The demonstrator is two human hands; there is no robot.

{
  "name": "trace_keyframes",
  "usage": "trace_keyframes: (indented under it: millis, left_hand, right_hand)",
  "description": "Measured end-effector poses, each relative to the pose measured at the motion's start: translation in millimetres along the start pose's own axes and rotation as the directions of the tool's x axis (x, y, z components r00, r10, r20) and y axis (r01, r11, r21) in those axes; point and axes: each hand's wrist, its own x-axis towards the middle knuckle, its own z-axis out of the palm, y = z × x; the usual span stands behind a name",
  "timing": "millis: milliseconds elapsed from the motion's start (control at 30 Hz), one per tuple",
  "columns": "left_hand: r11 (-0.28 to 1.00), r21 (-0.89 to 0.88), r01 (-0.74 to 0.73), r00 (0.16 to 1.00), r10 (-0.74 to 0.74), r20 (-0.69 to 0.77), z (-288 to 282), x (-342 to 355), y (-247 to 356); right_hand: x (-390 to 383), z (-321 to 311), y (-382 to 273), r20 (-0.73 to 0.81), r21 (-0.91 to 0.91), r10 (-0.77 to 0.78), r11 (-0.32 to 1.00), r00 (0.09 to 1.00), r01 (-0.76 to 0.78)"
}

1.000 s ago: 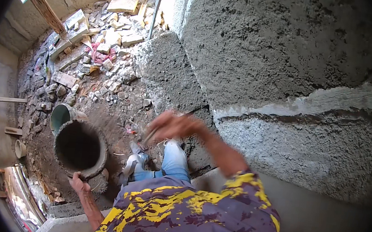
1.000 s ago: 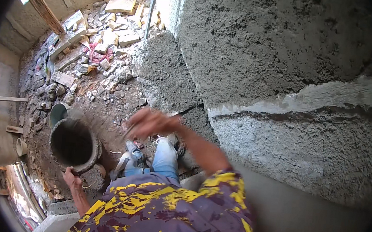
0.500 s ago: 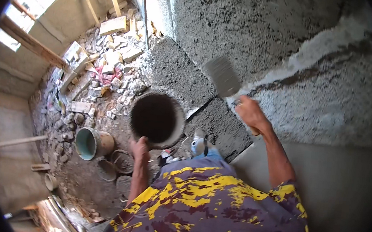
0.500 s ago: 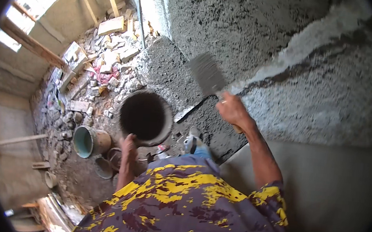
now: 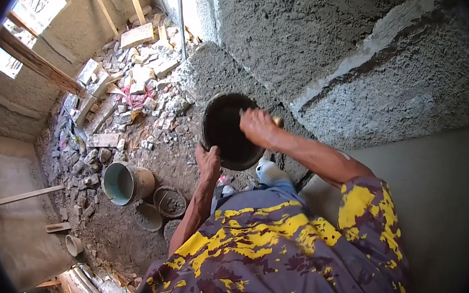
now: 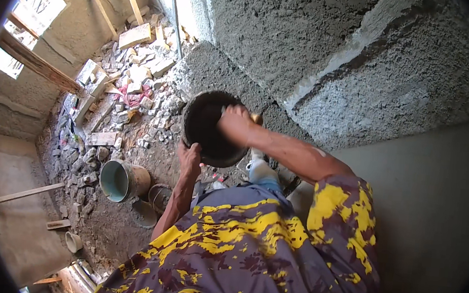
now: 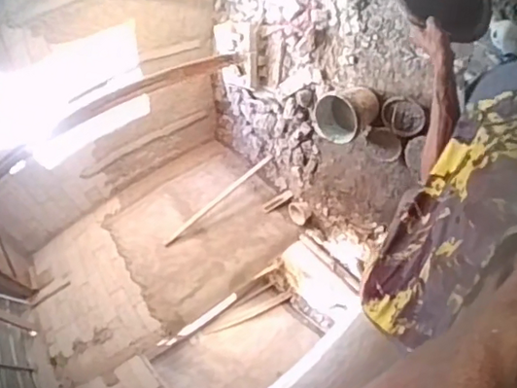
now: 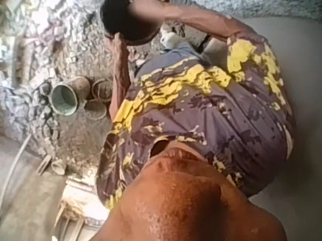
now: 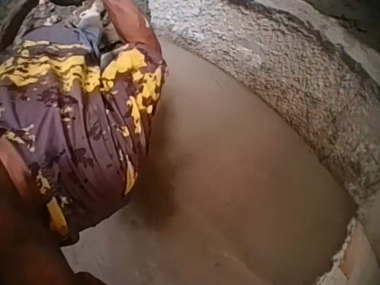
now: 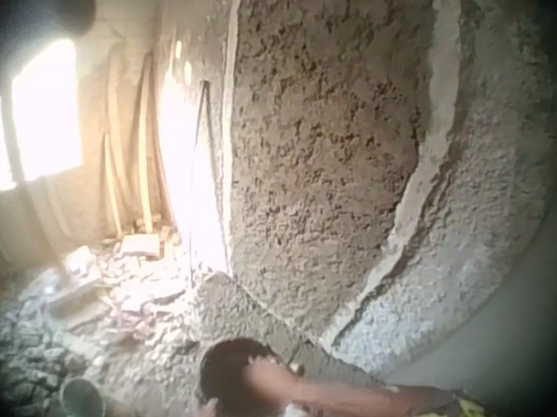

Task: The person scoops water from a bucket using a cup, pours it into a container of mortar, and mixes it with a trowel. They then scoop the mortar from the container and apply it onto the wall with the trowel.

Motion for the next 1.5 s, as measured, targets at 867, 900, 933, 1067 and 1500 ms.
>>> trace_keyframes:
  millis: [867,900,933,1067,1500]
  left_hand:
    - [0.940,0.125,-0.317,0.942,0.327,-0.070,-54,8,53]
    - [0.940,0.101,-0.326,0.932,0.337,-0.130,-52,17,41]
    - [0.936,0.098,-0.337,0.930,0.348,-0.121,-49,22,34]
    - [0.934,0.113,-0.340,0.928,0.352,-0.121,-44,19,41]
    - [0.866,-0.389,-0.315,0.911,0.391,0.132,-67,-1,70]
  right_hand:
    - [71,-26,-81,0.026,0.047,0.027,0.999,0.999,-0.028]
    - [84,-34,-79,0.261,0.116,-0.088,0.991,0.961,0.059]
    - [90,-40,-75,0.487,0.207,-0.202,0.972,0.850,0.112]
    - [120,-63,-14,0.383,0.025,0.092,0.994,0.919,-0.110]
    - [26,-18,-39,0.637,0.731,-0.154,-0.188,0.755,-0.656]
